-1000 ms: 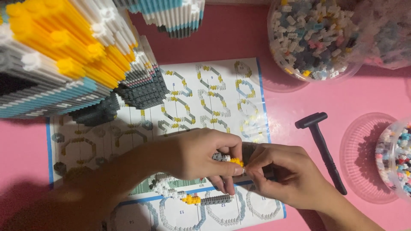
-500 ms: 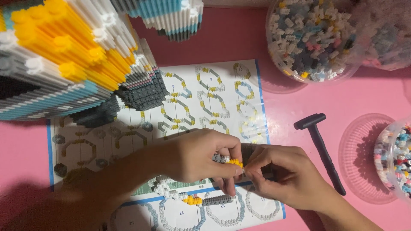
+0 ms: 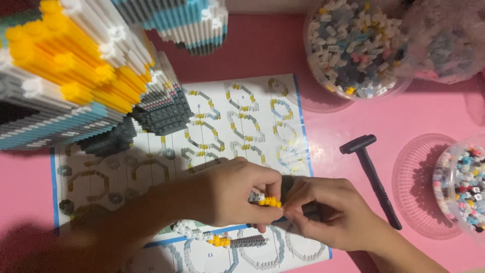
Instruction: Assembling a toy figure using small interlocking blocks and a plastic hammer while following an instruction manual.
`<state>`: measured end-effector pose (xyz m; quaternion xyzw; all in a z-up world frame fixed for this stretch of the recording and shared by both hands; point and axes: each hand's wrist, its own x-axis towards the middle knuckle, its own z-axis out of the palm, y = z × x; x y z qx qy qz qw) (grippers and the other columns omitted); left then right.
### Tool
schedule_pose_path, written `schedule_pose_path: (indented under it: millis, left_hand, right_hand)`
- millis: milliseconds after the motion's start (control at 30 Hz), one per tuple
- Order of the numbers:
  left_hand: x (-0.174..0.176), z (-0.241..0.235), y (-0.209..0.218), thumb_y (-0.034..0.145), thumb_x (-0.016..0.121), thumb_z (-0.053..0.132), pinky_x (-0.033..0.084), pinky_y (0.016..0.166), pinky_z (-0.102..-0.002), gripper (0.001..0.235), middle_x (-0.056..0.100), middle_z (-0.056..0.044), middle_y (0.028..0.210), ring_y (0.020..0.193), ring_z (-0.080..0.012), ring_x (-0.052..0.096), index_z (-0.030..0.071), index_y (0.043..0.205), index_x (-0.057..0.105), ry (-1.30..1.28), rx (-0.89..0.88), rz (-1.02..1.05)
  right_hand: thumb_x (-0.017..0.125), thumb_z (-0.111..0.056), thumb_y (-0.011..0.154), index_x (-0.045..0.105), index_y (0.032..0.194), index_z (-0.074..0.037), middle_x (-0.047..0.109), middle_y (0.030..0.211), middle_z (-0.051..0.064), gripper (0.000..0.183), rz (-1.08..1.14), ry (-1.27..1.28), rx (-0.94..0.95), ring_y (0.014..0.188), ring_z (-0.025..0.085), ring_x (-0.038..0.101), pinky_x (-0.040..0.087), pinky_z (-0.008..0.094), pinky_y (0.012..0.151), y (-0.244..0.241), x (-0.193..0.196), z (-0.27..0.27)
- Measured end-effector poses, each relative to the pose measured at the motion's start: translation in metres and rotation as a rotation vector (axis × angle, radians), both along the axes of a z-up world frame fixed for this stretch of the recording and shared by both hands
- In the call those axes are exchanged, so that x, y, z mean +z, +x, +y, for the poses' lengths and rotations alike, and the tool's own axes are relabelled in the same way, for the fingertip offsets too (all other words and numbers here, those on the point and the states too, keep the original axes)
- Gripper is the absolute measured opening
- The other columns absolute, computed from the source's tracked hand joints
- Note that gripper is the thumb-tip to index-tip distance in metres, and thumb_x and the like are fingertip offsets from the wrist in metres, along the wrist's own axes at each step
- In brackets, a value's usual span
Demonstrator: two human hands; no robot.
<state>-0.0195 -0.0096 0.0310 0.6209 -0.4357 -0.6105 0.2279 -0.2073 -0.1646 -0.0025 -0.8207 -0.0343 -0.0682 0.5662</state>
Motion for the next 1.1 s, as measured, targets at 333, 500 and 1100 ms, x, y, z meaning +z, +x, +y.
schedule_pose_path:
  millis: [333, 500, 1100]
  left_hand:
    - [0.018, 0.001, 0.001, 0.097, 0.078, 0.02, 0.056, 0.064, -0.023, 0.013, 0.087, -0.001, 0.087, 0.066, -0.0075, 0.073, 0.009, 0.091, 0.072, 0.049, 0.029, 0.121]
    - [0.018, 0.009, 0.001, 0.098, 0.076, 0.022, 0.054, 0.068, -0.026, 0.017, 0.078, -0.008, 0.082, 0.067, -0.0165, 0.078, 0.007, 0.095, 0.068, 0.023, -0.017, 0.25]
    - [0.03, 0.013, -0.001, 0.098, 0.069, 0.028, 0.048, 0.059, -0.028, 0.022, 0.075, -0.009, 0.096, 0.065, -0.0171, 0.069, 0.011, 0.107, 0.057, 0.134, -0.108, 0.227]
  right_hand:
    - [0.068, -0.014, 0.092, 0.068, 0.08, -0.009, 0.072, 0.074, 0.0, 0.013, 0.009, -0.151, -0.398, 0.068, 0.012, 0.066, 0.054, 0.028, 0.065, 0.004, 0.031, 0.004]
    - [0.066, -0.009, 0.106, 0.078, 0.105, -0.003, 0.073, 0.089, 0.005, 0.013, -0.017, -0.614, -0.571, 0.076, 0.014, 0.063, 0.048, 0.031, 0.072, 0.025, 0.038, -0.067]
    - [0.075, -0.022, 0.102, 0.079, 0.095, -0.009, 0.074, 0.093, 0.011, 0.016, 0.247, -1.03, -0.367, 0.073, 0.028, 0.066, 0.047, 0.042, 0.068, 0.099, 0.061, -0.121]
